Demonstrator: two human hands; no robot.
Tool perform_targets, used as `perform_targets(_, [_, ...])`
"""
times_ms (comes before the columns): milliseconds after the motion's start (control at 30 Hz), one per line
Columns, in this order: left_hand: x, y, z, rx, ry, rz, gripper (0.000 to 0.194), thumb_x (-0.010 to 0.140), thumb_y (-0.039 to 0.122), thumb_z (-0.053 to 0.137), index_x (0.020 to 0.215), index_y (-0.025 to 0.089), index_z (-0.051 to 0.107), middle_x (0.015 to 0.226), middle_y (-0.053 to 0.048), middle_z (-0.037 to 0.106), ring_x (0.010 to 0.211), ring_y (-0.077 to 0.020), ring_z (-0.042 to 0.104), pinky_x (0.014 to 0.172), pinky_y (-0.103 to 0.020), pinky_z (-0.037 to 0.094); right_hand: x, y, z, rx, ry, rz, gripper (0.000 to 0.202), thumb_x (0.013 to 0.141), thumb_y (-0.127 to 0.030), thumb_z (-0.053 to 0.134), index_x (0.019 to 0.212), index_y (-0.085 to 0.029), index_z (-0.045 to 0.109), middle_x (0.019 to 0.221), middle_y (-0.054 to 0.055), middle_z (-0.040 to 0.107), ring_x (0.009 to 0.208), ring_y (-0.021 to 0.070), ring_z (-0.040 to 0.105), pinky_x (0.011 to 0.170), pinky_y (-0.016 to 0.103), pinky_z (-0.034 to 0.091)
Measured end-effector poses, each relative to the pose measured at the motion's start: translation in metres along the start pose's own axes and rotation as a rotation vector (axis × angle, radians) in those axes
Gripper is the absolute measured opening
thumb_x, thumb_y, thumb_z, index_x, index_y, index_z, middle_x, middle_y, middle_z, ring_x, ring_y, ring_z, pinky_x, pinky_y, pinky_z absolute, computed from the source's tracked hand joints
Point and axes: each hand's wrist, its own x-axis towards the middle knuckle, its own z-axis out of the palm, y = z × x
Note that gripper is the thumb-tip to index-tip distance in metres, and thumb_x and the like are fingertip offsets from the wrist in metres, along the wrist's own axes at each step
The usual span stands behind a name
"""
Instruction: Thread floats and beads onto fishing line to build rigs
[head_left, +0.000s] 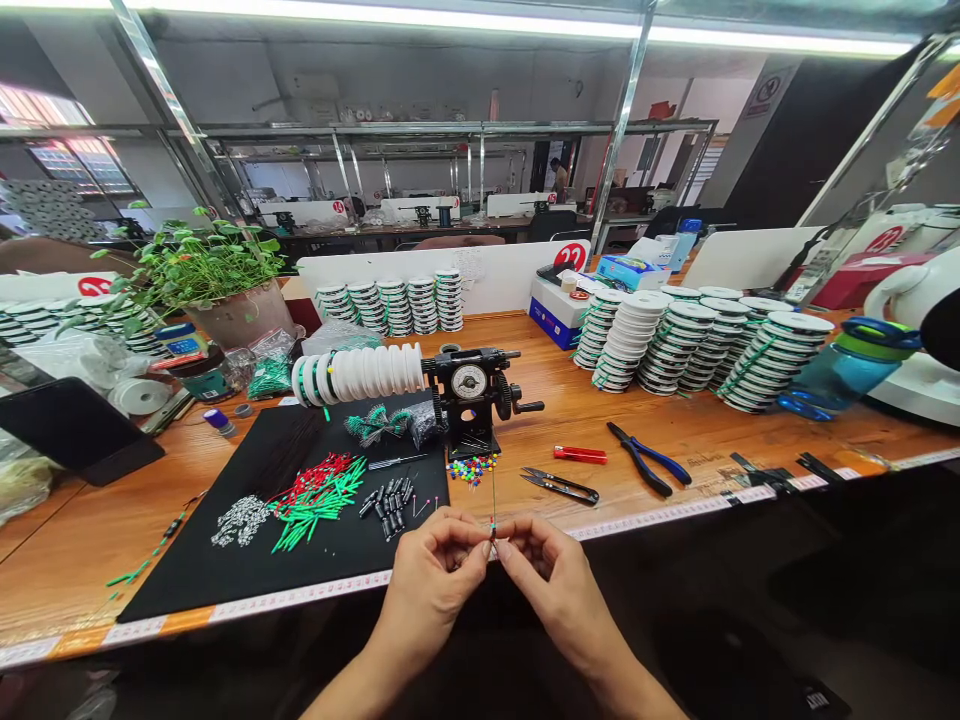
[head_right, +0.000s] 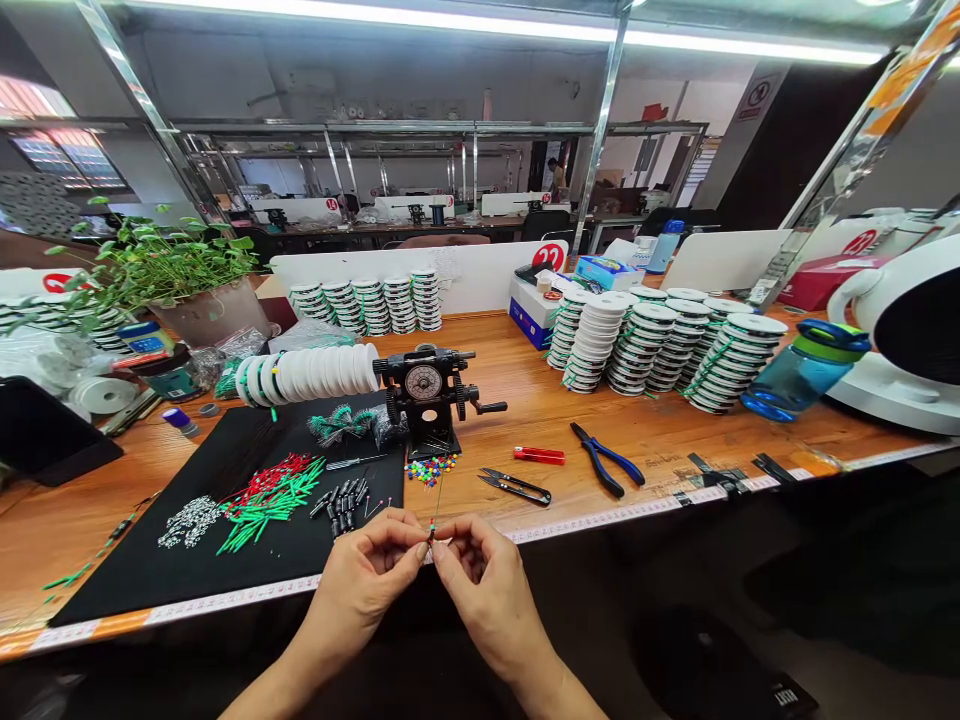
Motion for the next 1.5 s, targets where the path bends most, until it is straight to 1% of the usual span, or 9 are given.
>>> perform_targets(167, [0.0025, 0.0008, -0.0004, -0.026, -0.005, -0.016, 0.014, 0.075, 0.028, 0.076, 0.071, 0.015, 0.078, 0.080, -0.006, 0.063, 0.071, -0.0148, 0.059, 0.061, -0.022, 0.048, 0.0019, -0.0039, -0.0029, -0.056, -0.011, -0.031, 0.037, 0.090, -0.054, 0.067, 0.082, -0.017, 0.068, 0.078, 0.004, 0.066, 0.069, 0.0174, 0.058, 0.060, 0.026, 0.044])
perform_targets(367, [0.0021, 0.0011, -0.0009, -0.022, -0.004, -0.001, 0.013, 0.075, 0.027, 0.076, 0.070, 0.015, 0.077, 0.079, -0.006, 0.064, 0.073, -0.0162, 0.061, 0.064, -0.023, 0.049, 0.0001, -0.0077, -0.0043, -0.195, 0.037, -0.149, 0.027, 0.096, -0.043, 0.060, 0.089, -0.018, 0.068, 0.085, 0.005, 0.070, 0.073, 0.0179, 0.063, 0.062, 0.026, 0.047])
perform_targets(567, [-0.0006, 0.0006, -0.0006, 0.054, 0.008, 0.034, 0.011, 0.078, 0.026, 0.075, 0.074, 0.016, 0.077, 0.086, -0.008, 0.065, 0.078, -0.0182, 0.061, 0.064, -0.024, 0.048, -0.0015, -0.0103, -0.0021, -0.300, 0.054, -0.234, 0.013, 0.091, -0.027, 0.061, 0.086, -0.021, 0.070, 0.076, 0.001, 0.069, 0.066, 0.0162, 0.060, 0.060, 0.025, 0.046])
perform_targets(767, [0.0033, 0.0038, -0.0016, -0.088, -0.029, -0.093, 0.018, 0.070, 0.031, 0.081, 0.067, 0.014, 0.076, 0.076, -0.005, 0.063, 0.072, -0.0156, 0.058, 0.069, -0.024, 0.049, -0.0004, -0.0087, 0.0010, -0.253, 0.127, -0.228, 0.006, 0.087, -0.023, 0.064, 0.084, -0.021, 0.069, 0.075, 0.000, 0.070, 0.063, 0.0154, 0.061, 0.060, 0.024, 0.049])
perform_targets(867, [0.0033, 0.0058, -0.0012, -0.131, -0.037, -0.151, 0.019, 0.068, 0.032, 0.083, 0.068, 0.014, 0.077, 0.075, -0.004, 0.064, 0.072, -0.0153, 0.059, 0.072, -0.024, 0.048, -0.0014, -0.0067, 0.0024, -0.285, 0.152, -0.344, 0.008, 0.086, -0.017, 0.062, 0.083, -0.022, 0.067, 0.074, -0.001, 0.068, 0.063, 0.0147, 0.062, 0.060, 0.023, 0.050])
perform_targets(967, [0.0026, 0.0061, -0.0003, -0.138, -0.033, -0.145, 0.020, 0.069, 0.034, 0.082, 0.068, 0.015, 0.077, 0.075, -0.004, 0.064, 0.073, -0.0154, 0.059, 0.073, -0.024, 0.049, -0.0036, -0.0047, 0.0027, -0.306, 0.152, -0.440, 0.013, 0.086, -0.012, 0.060, 0.086, -0.022, 0.068, 0.077, -0.001, 0.070, 0.066, 0.0148, 0.064, 0.063, 0.023, 0.051])
perform_targets(1233, [0.0012, 0.0008, 0.0019, -0.112, 0.015, -0.052, 0.014, 0.070, 0.030, 0.081, 0.070, 0.015, 0.079, 0.080, -0.007, 0.067, 0.081, -0.0185, 0.064, 0.076, -0.025, 0.053, -0.0066, -0.0088, 0.0019, -0.274, 0.078, -0.405, 0.012, 0.089, -0.015, 0.061, 0.091, -0.022, 0.070, 0.085, 0.001, 0.073, 0.075, 0.0166, 0.068, 0.068, 0.024, 0.054])
perform_targets(1433, [-0.0017, -0.0005, 0.0026, 0.023, 0.031, 0.059, 0.008, 0.076, 0.024, 0.075, 0.075, 0.016, 0.078, 0.085, -0.005, 0.063, 0.069, -0.0128, 0.061, 0.057, -0.019, 0.049, -0.0042, -0.0064, 0.0016, -0.250, 0.050, -0.286, 0.009, 0.089, -0.019, 0.062, 0.084, -0.021, 0.070, 0.080, 0.002, 0.071, 0.072, 0.0174, 0.066, 0.068, 0.026, 0.052])
perform_targets(1500, [-0.0028, 0.0004, 0.0024, 0.097, 0.031, 0.108, 0.007, 0.078, 0.021, 0.072, 0.076, 0.017, 0.077, 0.086, -0.005, 0.063, 0.070, -0.0128, 0.062, 0.057, -0.019, 0.049, -0.0020, -0.0060, 0.0023, -0.233, 0.036, -0.242, 0.008, 0.088, -0.021, 0.062, 0.082, -0.020, 0.067, 0.078, 0.002, 0.069, 0.073, 0.0178, 0.065, 0.068, 0.026, 0.051])
